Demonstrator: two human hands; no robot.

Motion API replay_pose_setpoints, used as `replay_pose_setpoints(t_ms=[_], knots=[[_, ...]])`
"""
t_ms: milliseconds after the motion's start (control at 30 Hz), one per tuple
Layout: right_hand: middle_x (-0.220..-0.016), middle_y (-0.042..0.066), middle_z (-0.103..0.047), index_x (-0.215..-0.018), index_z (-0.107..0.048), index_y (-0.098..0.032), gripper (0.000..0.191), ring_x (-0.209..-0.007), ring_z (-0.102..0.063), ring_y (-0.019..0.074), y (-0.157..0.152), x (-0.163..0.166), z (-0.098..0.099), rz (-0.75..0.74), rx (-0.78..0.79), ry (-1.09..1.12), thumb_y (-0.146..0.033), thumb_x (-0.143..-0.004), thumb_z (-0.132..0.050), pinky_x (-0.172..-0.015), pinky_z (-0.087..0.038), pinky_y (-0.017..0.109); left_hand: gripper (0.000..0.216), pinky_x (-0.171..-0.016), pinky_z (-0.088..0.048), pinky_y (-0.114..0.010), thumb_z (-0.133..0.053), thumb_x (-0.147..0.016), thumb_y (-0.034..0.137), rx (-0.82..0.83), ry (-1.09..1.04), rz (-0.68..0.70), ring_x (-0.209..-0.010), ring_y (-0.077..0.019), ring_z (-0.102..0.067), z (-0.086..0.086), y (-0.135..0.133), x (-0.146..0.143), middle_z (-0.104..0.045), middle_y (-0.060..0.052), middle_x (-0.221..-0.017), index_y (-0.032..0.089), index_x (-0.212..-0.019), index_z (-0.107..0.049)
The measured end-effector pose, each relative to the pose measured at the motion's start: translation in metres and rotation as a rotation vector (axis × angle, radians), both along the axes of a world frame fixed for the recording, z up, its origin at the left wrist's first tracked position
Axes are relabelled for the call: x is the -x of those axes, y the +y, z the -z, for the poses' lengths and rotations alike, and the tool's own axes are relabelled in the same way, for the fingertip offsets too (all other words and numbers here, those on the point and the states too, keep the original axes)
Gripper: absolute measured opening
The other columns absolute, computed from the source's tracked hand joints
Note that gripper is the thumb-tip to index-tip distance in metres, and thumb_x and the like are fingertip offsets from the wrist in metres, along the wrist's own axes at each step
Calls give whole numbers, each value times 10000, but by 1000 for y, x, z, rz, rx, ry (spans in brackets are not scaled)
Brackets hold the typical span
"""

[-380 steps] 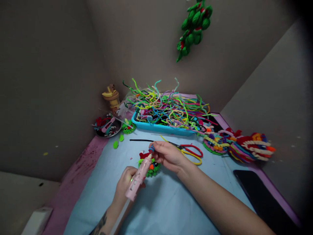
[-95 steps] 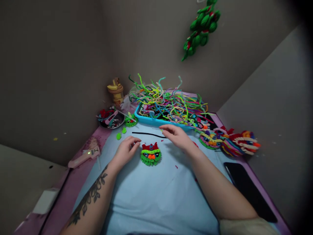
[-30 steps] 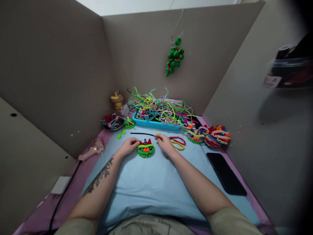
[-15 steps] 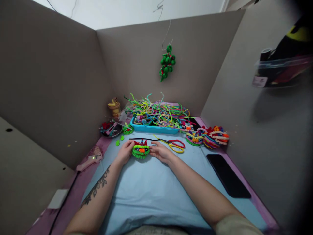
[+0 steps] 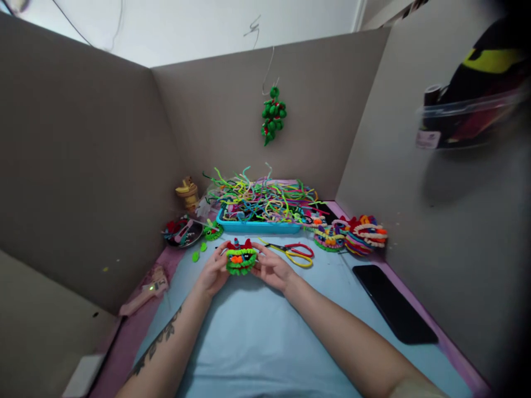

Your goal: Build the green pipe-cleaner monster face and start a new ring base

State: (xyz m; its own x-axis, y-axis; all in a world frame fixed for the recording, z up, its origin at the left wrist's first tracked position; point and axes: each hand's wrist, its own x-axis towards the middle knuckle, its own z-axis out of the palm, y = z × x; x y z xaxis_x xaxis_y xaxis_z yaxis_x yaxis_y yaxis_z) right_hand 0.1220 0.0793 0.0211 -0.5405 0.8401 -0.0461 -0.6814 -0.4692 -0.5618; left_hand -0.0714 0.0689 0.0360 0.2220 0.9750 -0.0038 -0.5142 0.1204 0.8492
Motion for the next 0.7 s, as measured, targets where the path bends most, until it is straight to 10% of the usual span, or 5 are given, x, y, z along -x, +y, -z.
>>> replay_pose_setpoints(t_ms=[300, 700], knots=[[-1013, 23, -677, -1180, -500, -227, 527, -825, -664, 152, 8, -27, -11, 139, -52, 43, -128, -701, -696, -671, -531, 260, 430, -829, -508, -346, -583, -832, 338, 64, -152, 153, -1012, -236, -626, -27, 36, -36, -612, -102, -1199, 193, -1231, -520], [-922, 29, -688, -1144, -552, -206, 481, -804, -661, 154, 16, -39, -4, 150, 40, -65, -140, -693, -706, -693, -527, 272, 513, -776, -541, -295, -588, -793, 80, 307, -132, 135, -888, -195, -675, -7, 33, -36, -689, -107, -1053, 167, -1287, -479]])
